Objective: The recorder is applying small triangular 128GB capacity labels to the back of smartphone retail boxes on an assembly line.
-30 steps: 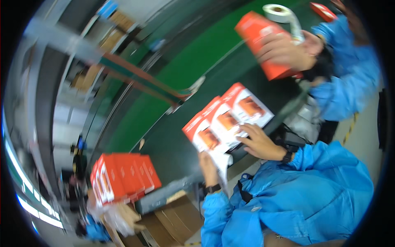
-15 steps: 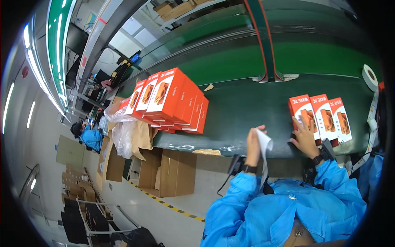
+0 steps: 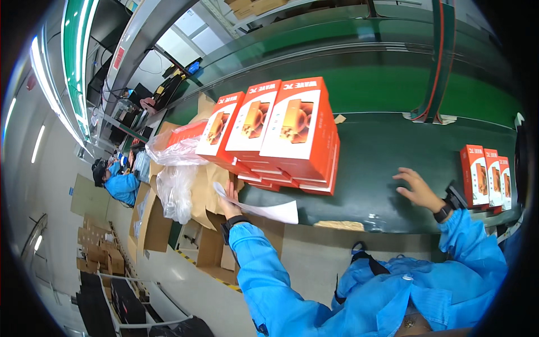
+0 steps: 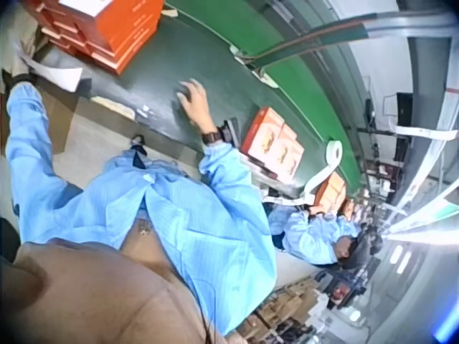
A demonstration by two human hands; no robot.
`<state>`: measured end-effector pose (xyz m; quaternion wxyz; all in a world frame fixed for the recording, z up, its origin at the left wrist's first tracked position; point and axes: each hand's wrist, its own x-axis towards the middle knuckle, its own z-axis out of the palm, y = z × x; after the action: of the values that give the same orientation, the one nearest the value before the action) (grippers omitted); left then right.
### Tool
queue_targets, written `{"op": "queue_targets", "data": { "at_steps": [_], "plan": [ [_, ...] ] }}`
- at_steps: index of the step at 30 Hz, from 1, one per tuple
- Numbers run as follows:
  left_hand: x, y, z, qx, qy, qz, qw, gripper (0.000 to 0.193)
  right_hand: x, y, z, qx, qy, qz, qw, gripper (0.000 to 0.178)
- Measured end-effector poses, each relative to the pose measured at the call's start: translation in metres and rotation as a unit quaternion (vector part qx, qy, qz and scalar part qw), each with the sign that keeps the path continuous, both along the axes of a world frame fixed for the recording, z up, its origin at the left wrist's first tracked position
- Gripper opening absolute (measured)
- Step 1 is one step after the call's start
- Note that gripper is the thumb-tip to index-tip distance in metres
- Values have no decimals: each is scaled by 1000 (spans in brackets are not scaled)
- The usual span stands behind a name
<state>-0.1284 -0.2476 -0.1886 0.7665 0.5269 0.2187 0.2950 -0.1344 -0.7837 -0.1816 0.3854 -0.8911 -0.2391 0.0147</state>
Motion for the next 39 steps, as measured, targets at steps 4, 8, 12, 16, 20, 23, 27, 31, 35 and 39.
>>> {"op": "queue_targets", "data": {
  "at_steps": [4, 8, 12, 16, 20, 23, 27, 31, 35, 39],
  "plan": [
    [65, 23, -1, -61, 141, -39, 987, 59, 48, 83, -25, 195, 211, 3, 958, 40],
    [91, 25, -20, -87, 177, -85, 977, 59, 65, 146, -6, 355, 375, -57, 855, 56],
    [100, 17, -21, -79, 159, -102, 979, 58, 72, 161, 0, 434, 458, 14, 776, 69],
    [76, -21, -5, -38, 106, -98, 989, 58, 73, 135, -5, 441, 496, 38, 747, 70],
    [31, -107, 18, 38, 62, -121, 990, 58, 40, 75, 8, 408, 474, -13, 780, 70],
    [20, -204, 31, 91, 38, -211, 972, 58, 9, -14, -33, 478, 414, -54, 772, 57],
    [-3, -306, 74, 213, -8, -304, 928, 58, -44, -115, -66, 529, 374, -102, 755, 37],
    [-12, -388, 102, 335, -45, -368, 866, 58, -79, -174, -77, 358, 160, -27, 920, 29],
    [-15, -469, 131, 388, -91, -440, 805, 58, -80, -224, -72, 509, 342, -121, 780, 34],
    [-10, -513, 138, 404, -120, -480, 769, 58, -102, -224, 23, 476, 346, -212, 780, 50]
  ]
}}
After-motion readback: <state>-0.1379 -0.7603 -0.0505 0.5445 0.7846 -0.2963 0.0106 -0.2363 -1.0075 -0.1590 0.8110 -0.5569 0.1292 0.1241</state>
